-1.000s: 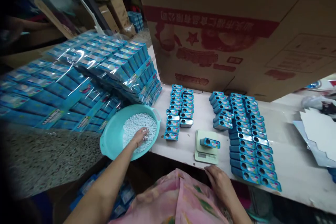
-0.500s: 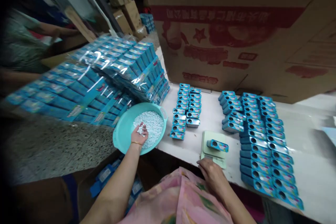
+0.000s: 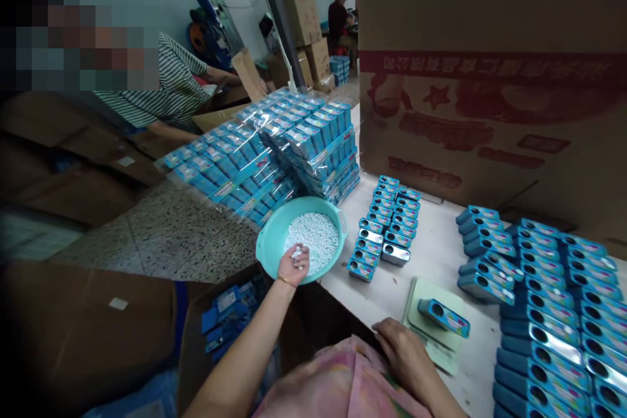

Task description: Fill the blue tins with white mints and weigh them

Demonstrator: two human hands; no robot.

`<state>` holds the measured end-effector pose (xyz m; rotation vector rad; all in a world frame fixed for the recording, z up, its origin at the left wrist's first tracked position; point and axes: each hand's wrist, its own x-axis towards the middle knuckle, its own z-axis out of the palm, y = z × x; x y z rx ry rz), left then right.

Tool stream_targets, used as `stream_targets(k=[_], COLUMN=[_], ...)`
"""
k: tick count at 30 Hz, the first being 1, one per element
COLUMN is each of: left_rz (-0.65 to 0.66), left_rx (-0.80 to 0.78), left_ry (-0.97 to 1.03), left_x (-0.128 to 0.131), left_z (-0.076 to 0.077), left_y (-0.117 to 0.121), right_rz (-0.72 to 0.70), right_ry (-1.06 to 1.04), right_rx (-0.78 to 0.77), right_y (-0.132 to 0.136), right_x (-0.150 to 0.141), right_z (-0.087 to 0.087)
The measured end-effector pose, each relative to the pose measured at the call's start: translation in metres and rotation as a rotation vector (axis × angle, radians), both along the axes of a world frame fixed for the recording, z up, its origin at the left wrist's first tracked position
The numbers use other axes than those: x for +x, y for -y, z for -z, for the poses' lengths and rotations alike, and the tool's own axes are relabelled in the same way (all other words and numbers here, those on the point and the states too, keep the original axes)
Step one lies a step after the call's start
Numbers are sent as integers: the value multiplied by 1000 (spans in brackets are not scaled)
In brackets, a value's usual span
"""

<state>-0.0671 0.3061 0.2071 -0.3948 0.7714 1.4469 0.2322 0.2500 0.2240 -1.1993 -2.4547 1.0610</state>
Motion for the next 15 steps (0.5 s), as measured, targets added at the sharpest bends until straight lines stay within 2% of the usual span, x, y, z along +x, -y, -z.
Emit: stream_targets(k=[4, 7, 11, 15], left_rz=[128, 243, 415, 488], left_rx=[-48, -95, -151, -221], left_ry=[50, 88, 130, 43], left_x=[63, 99, 117, 124], left_z=[-6, -5, 3, 10], left_y=[17, 35, 54, 56], right_rz=[-17, -96, -135, -157], right_ry=[-142, -69, 213, 293], right_rx=[189, 343, 385, 354], right_y=[-13, -14, -7, 1], right_x=[-42, -70, -77, -61], right_z=[-21, -26, -14, -4])
